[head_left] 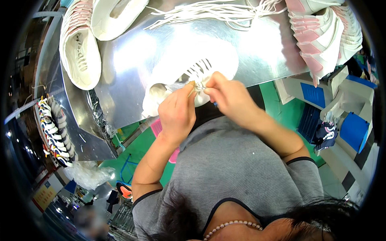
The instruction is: The person threads white shoelaces through the eyelets of a white sneaker using a small metal hook tool, handling the shoe and laces at a metal workbench.
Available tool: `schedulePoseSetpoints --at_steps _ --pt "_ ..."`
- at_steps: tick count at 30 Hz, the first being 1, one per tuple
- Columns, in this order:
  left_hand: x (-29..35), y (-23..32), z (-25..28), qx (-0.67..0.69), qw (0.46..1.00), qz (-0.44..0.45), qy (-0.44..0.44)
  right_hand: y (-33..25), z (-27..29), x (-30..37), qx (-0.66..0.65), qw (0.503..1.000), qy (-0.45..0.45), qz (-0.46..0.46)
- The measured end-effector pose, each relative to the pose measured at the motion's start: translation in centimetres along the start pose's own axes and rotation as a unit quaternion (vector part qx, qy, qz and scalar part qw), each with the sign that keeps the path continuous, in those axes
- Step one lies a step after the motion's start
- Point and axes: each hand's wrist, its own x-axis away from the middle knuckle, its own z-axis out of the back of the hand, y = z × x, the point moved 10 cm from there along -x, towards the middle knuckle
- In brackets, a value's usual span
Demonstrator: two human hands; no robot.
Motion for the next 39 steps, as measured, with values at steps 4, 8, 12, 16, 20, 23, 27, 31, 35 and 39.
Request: schedulePoseSetpoints --at_steps 4,8,12,16,20,23,27,31,35,39 --pt "0.5 -0.3 -1.2 0.035 0.995 0.056 -0.078 0.7 0.0 1.1 -0.036 0.999 -0.002 -0.018" --pt "1.1 1.2 -1.7 -0.014 0.997 -0.011 -0.08 -1.9 -0.4 2.7 0.135 0.983 0.078 0.093" --pt "1.7 1.5 -1.2 0.0 0.998 -0.026 -0.051 0.3 0.5 2.6 -0.005 0.999 0.035 0.016" --pt "1.6 0.7 -1.9 0.009 0.987 0.071 -0.145 0.5 0.6 3.2 -0.073 0.997 0.011 -0.011" --pt "1.8 2.1 -1.9 -0.028 0.991 0.004 -0.129 -2.4 1.4 4.4 0.108 0.991 0.044 0.065" --pt "2.4 4.7 -2.1 -0.022 0.992 -0.106 -0.069 -2.5 0.7 5.4 0.157 0.986 0.033 0.05" --pt "3.1 5.7 -3.3 0.017 0.995 -0.048 -0.086 -0.3 0.5 6.1 0.112 0.993 0.041 -0.003" --pt "3.0 3.6 -2.0 0.019 0.995 0.018 -0.093 0.3 2.5 6.0 0.089 0.994 -0.039 -0.048" --pt "3.4 -0.3 -2.9 0.213 0.93 0.204 -0.219 0.6 6.7 2.7 -0.078 0.994 0.077 -0.024" --pt "2.5 -0.8 -3.3 0.287 0.838 0.267 -0.378 1.5 3.9 -0.8 -0.019 0.991 0.106 0.082"
